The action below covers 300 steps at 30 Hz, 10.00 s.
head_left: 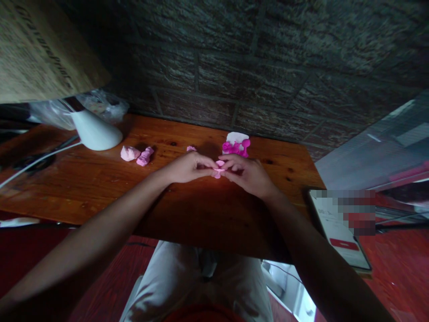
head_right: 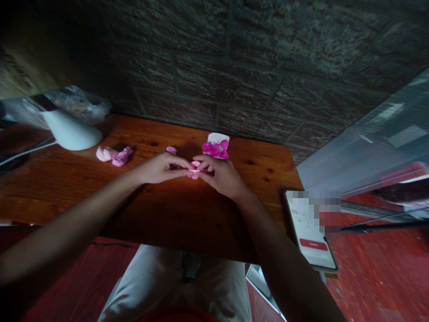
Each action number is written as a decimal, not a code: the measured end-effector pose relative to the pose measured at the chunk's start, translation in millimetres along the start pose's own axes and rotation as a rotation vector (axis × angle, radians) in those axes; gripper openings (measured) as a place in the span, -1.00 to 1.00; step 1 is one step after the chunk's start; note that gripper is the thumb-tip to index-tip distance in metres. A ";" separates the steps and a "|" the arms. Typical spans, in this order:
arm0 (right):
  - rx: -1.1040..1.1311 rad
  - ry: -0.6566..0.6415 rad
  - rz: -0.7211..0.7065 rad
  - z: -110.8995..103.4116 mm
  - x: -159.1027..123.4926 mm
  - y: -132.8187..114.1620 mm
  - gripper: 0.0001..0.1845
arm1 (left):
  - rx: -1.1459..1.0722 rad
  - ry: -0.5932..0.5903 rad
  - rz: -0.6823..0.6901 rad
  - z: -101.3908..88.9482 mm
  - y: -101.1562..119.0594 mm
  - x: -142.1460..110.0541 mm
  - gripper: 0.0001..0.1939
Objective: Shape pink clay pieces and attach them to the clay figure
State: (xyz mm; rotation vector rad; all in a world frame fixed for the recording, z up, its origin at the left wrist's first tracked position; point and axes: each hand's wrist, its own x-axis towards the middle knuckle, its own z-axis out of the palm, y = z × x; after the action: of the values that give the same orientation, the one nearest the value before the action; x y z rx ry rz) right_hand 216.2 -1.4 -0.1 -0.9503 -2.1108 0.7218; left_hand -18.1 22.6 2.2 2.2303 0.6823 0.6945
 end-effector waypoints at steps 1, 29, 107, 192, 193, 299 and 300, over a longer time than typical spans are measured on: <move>0.002 0.008 -0.001 -0.1 0.1 -0.4 -0.61 | 0.001 0.013 0.015 -0.7 0.3 0.0 -0.78; 0.320 0.141 0.238 -0.9 3.8 5.5 -0.68 | 0.318 0.165 0.071 -4.2 -1.5 -3.1 -0.73; 0.927 0.285 0.455 13.7 9.9 -21.0 -0.42 | 0.109 0.535 0.099 21.0 14.9 3.7 -0.75; 1.023 0.178 0.515 13.7 8.0 -16.6 -0.59 | -0.877 0.353 -0.260 25.1 13.7 13.7 -0.58; 1.028 0.182 0.521 13.3 8.4 -16.3 -0.59 | -0.883 0.356 -0.279 24.8 15.2 14.5 -0.56; 0.347 0.318 0.125 11.7 2.1 -17.5 -0.74 | -1.103 0.491 -0.405 21.4 11.8 14.2 -0.67; 0.314 0.321 0.116 12.0 1.5 -17.2 -0.73 | -1.086 0.493 -0.408 21.9 12.4 14.5 -0.66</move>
State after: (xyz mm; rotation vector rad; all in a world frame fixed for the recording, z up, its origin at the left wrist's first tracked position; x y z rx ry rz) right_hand 199.3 -12.5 5.6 -0.9477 -1.6194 0.8660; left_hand 9.7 14.1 1.8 0.9031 0.7118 1.0700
